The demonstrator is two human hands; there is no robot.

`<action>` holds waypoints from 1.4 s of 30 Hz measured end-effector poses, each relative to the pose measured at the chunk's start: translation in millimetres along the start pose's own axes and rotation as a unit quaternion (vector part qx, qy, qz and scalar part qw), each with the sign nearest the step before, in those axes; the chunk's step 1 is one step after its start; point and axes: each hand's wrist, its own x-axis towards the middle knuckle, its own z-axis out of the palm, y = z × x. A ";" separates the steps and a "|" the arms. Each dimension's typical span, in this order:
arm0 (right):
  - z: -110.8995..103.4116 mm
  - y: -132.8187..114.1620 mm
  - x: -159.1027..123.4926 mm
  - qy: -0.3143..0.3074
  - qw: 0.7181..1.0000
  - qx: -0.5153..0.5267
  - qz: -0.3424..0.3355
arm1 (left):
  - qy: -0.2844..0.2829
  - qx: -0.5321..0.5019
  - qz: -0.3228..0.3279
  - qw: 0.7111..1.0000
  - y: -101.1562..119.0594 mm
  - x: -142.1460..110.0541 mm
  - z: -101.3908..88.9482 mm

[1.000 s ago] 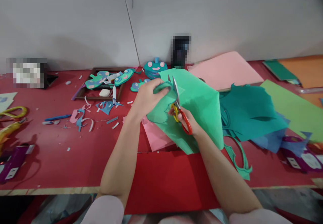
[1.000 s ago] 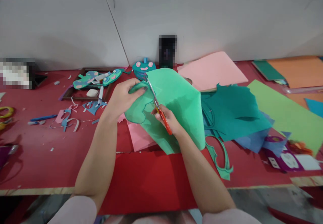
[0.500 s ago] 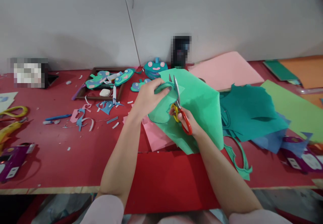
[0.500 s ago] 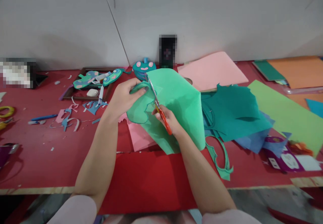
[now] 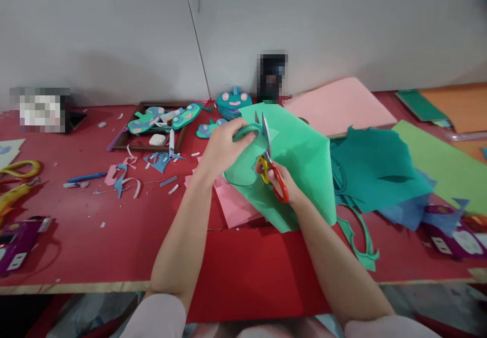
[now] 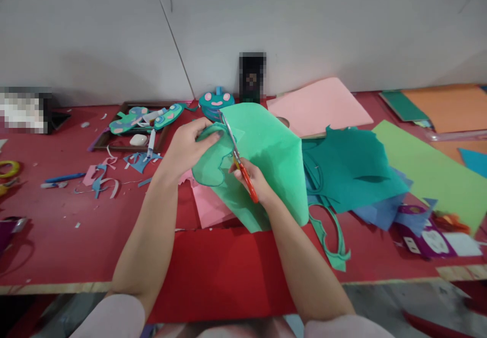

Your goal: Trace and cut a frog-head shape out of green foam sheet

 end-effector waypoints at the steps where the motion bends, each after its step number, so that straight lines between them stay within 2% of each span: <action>1: 0.0 -0.1 -0.1 0.001 1.000 0.000 -0.001 | 0.000 0.001 0.000 1.000 0.2 0.0 -0.1; 42: 1.4 -0.4 1.6 -0.006 1.000 0.013 -0.012 | 0.002 -0.006 0.007 1.000 1.0 0.4 -1.5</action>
